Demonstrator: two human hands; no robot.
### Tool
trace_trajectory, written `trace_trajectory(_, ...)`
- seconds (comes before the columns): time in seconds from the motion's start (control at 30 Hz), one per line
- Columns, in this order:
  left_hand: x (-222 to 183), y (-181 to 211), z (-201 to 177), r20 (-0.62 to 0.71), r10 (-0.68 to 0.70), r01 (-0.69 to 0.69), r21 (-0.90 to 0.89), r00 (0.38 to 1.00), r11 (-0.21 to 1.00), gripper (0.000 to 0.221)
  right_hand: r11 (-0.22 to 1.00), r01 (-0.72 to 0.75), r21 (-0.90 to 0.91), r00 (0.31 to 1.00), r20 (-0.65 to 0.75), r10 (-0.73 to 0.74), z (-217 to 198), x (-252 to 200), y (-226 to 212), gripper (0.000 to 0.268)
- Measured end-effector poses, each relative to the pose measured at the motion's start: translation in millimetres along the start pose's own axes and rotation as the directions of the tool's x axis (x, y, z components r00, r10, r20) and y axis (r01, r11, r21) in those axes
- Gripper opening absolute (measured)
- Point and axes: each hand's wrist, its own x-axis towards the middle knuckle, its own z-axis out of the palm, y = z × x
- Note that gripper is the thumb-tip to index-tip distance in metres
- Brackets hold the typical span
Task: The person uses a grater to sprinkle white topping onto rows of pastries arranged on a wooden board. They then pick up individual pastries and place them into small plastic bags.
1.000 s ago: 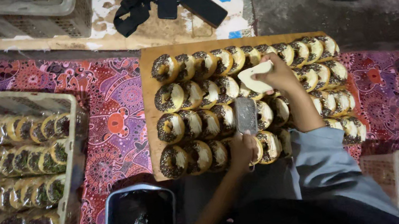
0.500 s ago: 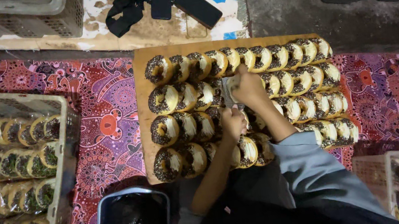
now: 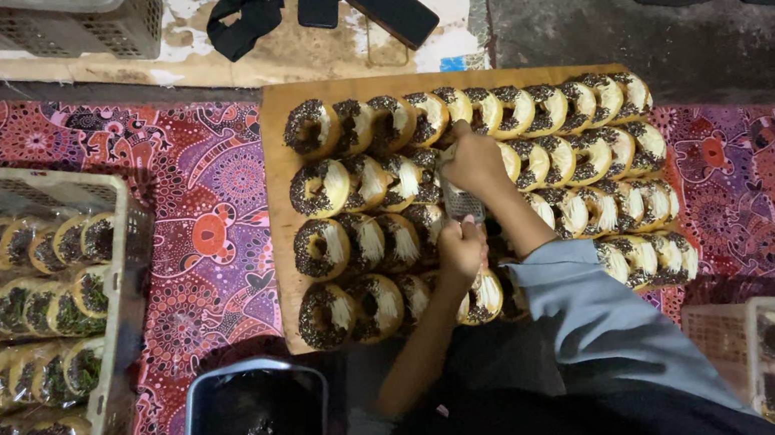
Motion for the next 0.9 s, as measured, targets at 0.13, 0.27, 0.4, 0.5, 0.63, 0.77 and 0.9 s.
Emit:
trace_trajectory(0.13, -10, -18, -4, -0.027, -0.029, 0.028, -0.015, 0.999, 0.999, 0.036, 0.999, -0.034, 0.009, 0.999, 0.023, 0.034, 6, 3, 6, 0.047)
trace_trajectory(0.27, -42, -42, -17, 0.089, 0.084, -0.076, -0.090, 0.993, 0.993, 0.037, 0.998, -0.033, 0.049, 0.999, 0.032, 0.032, 0, 1, 4, 0.043)
trace_trajectory(0.4, -73, -42, -29, 0.041, -0.301, 0.303, -0.087, 0.953, 0.949, 0.027, 0.967, -0.217, 0.134, 0.956, 0.231, 0.182, -30, -4, -7, 0.048)
trace_trajectory(0.5, -102, -34, -30, 0.016, -0.259, 0.258, 0.040, 0.966, 0.965, 0.020, 0.882, -0.384, 0.274, 0.902, 0.313, 0.296, -64, -12, -12, 0.054)
trace_trajectory(0.63, -81, -26, -9, 0.036, -0.134, 0.132, 0.062, 0.990, 0.989, 0.022, 0.877, -0.307, 0.371, 0.946, 0.219, 0.239, -110, -19, -6, 0.046)
trace_trajectory(0.77, -25, -31, 10, 0.035, -0.004, -0.001, 0.139, 0.999, 0.990, 0.024, 0.908, -0.327, 0.261, 0.931, 0.252, 0.263, -123, -26, 1, 0.046)
trace_trajectory(0.9, 22, -34, 21, -0.011, 0.008, -0.006, 0.155, 1.000, 0.988, 0.026, 0.942, -0.247, 0.225, 0.954, 0.229, 0.195, -102, -30, 10, 0.053)
